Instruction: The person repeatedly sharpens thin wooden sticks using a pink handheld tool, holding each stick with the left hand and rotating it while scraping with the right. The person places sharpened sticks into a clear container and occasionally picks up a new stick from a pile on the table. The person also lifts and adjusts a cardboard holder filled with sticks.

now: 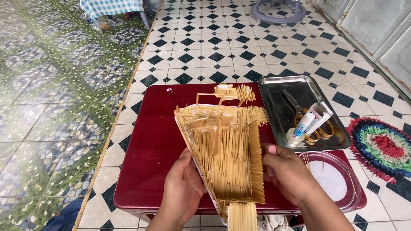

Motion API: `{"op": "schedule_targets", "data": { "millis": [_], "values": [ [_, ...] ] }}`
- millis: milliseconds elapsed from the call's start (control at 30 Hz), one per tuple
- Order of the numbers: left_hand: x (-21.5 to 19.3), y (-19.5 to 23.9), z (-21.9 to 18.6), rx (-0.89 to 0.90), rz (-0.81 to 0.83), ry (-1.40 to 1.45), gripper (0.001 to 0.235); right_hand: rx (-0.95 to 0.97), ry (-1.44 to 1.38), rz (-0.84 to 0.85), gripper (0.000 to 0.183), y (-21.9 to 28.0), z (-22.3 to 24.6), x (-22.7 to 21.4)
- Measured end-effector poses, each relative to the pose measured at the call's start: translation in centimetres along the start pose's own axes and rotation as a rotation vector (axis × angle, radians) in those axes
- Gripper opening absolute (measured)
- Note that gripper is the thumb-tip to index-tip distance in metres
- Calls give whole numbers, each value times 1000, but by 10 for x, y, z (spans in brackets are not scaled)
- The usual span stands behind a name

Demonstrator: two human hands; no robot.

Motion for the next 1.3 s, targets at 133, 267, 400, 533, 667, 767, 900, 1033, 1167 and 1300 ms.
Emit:
{"op": "schedule_targets", "data": {
  "millis": [133, 267, 400, 533, 667, 767, 900, 1033, 1167, 1300],
  "values": [
    [30, 18, -41, -140, -305, -47, 83, 93, -73, -6, 44, 37, 26, 51],
    [14, 18, -53, -166, -447, 58, 60, -164, -151, 417, 57, 31, 10, 59],
    [-6, 13, -49, -154, -476, 80, 49, -151, -33, 355, 55, 28, 4, 63],
    [-18, 14, -67, -184, -486, -67, 38, -79, 165, 135, 50, 33, 19, 57],
    [-34, 20, -99, -122, -531, -169, 47, -132, 305, 30, 41, 27, 22, 46],
    [-67, 17, -108, -11, -563, -192, 46, -201, 670, -8, 34, 28, 11, 47],
    [-58, 20, -111, 25, -620, -45, 50, -290, 1353, 194, 42, 46, 1, 85],
    [-59, 16, -102, -26, -589, -114, 48, -509, 1519, 388, 60, 44, -25, 102],
    [-48, 18, -98, -77, -596, -155, 43, -767, 1625, 347, 63, 37, -42, 102],
    [-44, 16, -93, -89, -552, -112, 48, -753, 1664, 299, 59, 34, -39, 102]
  ]
}}
Point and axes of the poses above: each hand's wrist, its own y-axis away from the middle knuckle, its own x-axis out of the palm, z = x × y, the point moved 4 cm from there along -y, towards the middle knuckle, and after that the axes turned 2 degrees about -y, right-handed, at the moved point
